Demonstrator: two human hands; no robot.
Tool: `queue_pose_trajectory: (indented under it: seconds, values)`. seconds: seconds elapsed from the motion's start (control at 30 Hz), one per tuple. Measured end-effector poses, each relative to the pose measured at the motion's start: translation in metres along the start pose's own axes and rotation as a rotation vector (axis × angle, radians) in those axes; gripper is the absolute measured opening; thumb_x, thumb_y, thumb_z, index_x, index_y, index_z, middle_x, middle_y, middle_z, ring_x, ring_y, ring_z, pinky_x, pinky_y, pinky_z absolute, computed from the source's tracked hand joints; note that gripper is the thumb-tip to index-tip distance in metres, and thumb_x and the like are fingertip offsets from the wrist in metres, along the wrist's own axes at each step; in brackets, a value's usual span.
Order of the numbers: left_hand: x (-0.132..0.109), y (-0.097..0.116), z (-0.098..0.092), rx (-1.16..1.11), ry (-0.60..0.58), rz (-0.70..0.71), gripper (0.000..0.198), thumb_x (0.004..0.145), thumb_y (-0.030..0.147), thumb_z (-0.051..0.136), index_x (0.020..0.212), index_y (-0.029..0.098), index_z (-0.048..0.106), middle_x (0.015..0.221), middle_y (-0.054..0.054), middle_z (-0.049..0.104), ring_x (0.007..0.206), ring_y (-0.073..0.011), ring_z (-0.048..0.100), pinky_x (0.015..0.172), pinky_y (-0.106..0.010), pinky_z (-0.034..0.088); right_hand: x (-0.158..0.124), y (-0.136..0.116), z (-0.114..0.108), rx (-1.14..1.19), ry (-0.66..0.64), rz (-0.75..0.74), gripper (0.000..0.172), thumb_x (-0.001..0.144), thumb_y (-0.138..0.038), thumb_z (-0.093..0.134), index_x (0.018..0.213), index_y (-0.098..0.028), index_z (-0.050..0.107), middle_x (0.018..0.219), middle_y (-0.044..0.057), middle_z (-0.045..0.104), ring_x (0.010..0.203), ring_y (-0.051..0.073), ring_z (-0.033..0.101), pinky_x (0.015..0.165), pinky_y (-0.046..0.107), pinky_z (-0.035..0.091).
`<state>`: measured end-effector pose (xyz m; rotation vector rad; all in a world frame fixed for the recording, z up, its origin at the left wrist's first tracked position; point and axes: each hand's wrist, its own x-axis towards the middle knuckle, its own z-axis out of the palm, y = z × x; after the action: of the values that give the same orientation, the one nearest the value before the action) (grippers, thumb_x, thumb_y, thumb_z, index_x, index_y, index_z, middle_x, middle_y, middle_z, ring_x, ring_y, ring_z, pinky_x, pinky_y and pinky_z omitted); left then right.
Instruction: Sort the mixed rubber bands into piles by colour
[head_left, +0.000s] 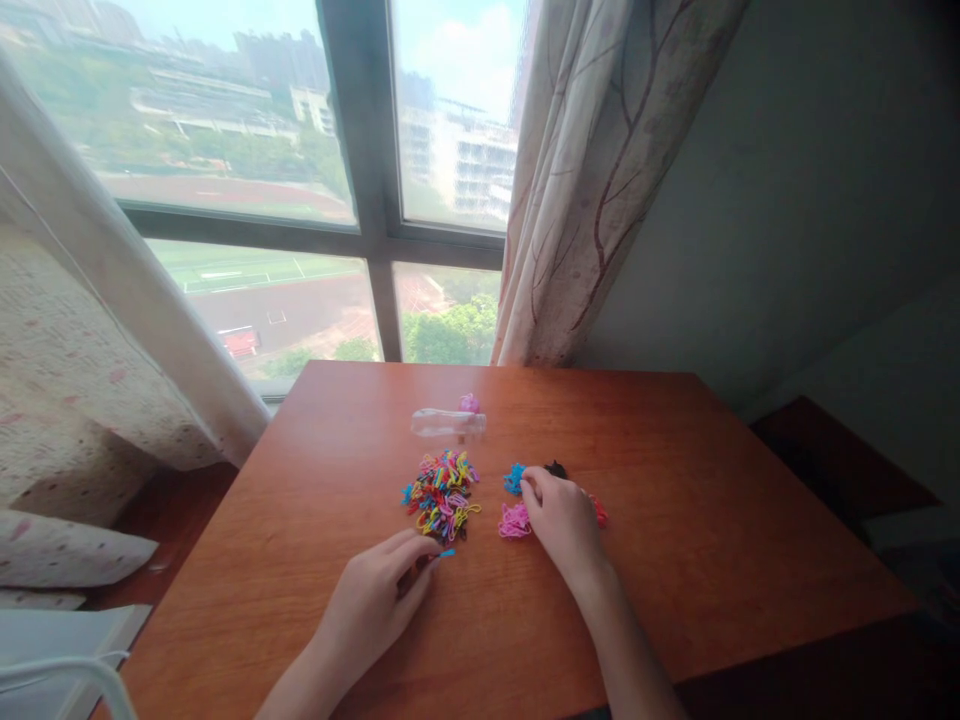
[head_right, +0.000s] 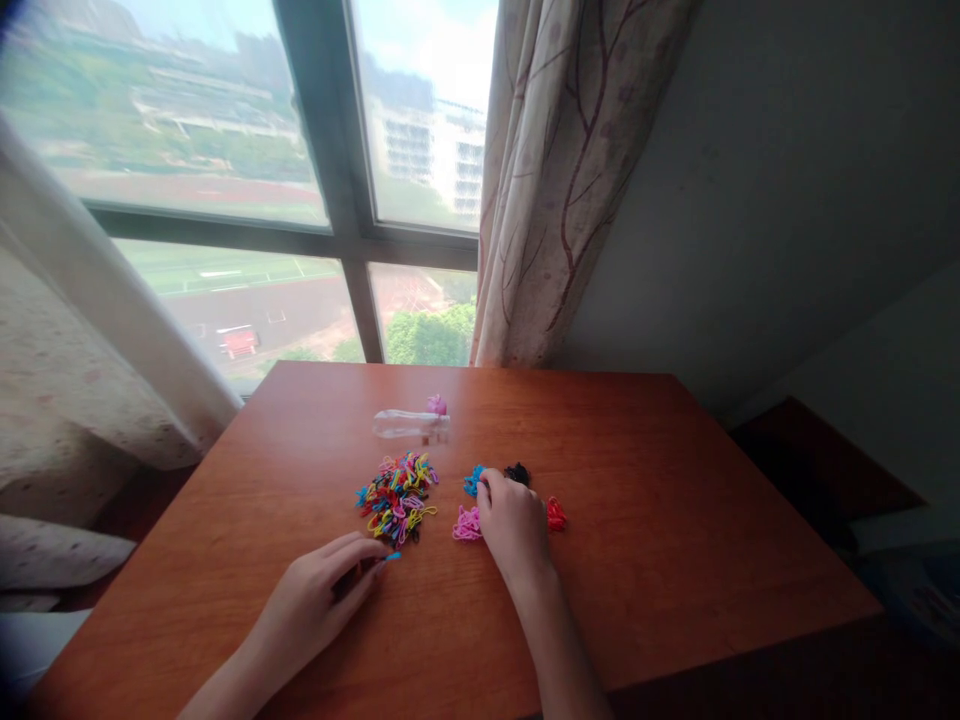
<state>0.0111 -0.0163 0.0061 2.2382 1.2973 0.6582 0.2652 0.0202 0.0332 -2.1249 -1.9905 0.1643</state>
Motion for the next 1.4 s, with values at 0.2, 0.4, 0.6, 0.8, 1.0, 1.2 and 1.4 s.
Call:
queue_pose_trajectory:
  seconds: [0.2, 0.4, 0.6, 0.8, 1.0, 1.2, 1.4]
  values:
    - [-0.002, -0.002, 0.001, 0.017, -0.011, -0.007, 0.023, 0.090, 0.017, 0.047, 0.098, 0.024, 0.067, 0.090, -0.001, 0.072, 0.076, -0.0148, 0.068, 0.072, -0.023, 0.053, -0.024, -0.005, 0.005, 0.163, 0.051, -0.061, 0.017, 0.096, -0.023, 0.054, 0.095, -0.025, 0.071, 0.077, 0.000, 0.073, 0.073, 0.017, 0.067, 0.059, 0.024, 0.032]
    - [0.006, 0.007, 0.000, 0.009, 0.017, 0.016, 0.022, 0.092, 0.019, 0.047, 0.097, 0.024, 0.067, 0.089, -0.001, 0.070, 0.074, -0.0131, 0.067, 0.068, -0.021, 0.050, -0.060, -0.015, 0.021, 0.356, 0.063, -0.147, 0.022, 0.095, -0.018, 0.047, 0.090, -0.023, 0.068, 0.074, 0.000, 0.070, 0.069, 0.015, 0.065, 0.062, 0.023, 0.033]
    - [0.055, 0.036, -0.008, 0.075, -0.026, 0.066, 0.020, 0.093, 0.021, 0.049, 0.093, 0.024, 0.069, 0.093, -0.001, 0.070, 0.082, -0.0143, 0.068, 0.071, -0.021, 0.049, -0.090, -0.029, 0.040, 0.421, 0.035, -0.232, 0.021, 0.091, -0.016, 0.046, 0.084, -0.023, 0.064, 0.070, -0.002, 0.067, 0.064, 0.014, 0.063, 0.059, 0.024, 0.030]
    - [0.119, 0.049, 0.008, 0.222, -0.142, 0.116, 0.018, 0.089, 0.021, 0.054, 0.090, 0.025, 0.072, 0.091, -0.002, 0.071, 0.081, -0.0175, 0.068, 0.067, -0.024, 0.047, -0.095, -0.033, 0.045, 0.474, 0.063, -0.239, 0.022, 0.088, -0.013, 0.044, 0.085, -0.024, 0.063, 0.075, -0.002, 0.069, 0.066, 0.014, 0.063, 0.062, 0.024, 0.032]
    - [0.144, 0.045, 0.024, 0.270, -0.154, 0.107, 0.015, 0.084, 0.018, 0.057, 0.087, 0.023, 0.072, 0.090, -0.004, 0.071, 0.073, -0.0182, 0.068, 0.062, -0.025, 0.044, -0.096, -0.032, 0.044, 0.449, 0.057, -0.248, 0.021, 0.087, -0.012, 0.046, 0.084, -0.024, 0.062, 0.075, -0.002, 0.068, 0.069, 0.014, 0.063, 0.062, 0.023, 0.033]
    - [0.119, 0.042, 0.004, 0.261, -0.067, 0.071, 0.020, 0.093, 0.025, 0.049, 0.093, 0.023, 0.069, 0.094, -0.003, 0.071, 0.076, -0.0174, 0.068, 0.063, -0.025, 0.044, -0.097, -0.033, 0.041, 0.456, 0.035, -0.230, 0.021, 0.086, -0.011, 0.047, 0.084, -0.025, 0.063, 0.077, -0.002, 0.069, 0.071, 0.015, 0.064, 0.064, 0.024, 0.033]
    - [0.071, 0.010, -0.025, 0.150, 0.131, -0.010, 0.020, 0.094, 0.032, 0.050, 0.097, 0.022, 0.067, 0.088, -0.001, 0.072, 0.074, -0.0148, 0.066, 0.066, -0.023, 0.046, -0.091, -0.036, 0.036, 0.420, -0.019, -0.184, 0.018, 0.089, -0.012, 0.052, 0.090, -0.026, 0.063, 0.080, -0.004, 0.071, 0.072, 0.015, 0.066, 0.064, 0.023, 0.034]
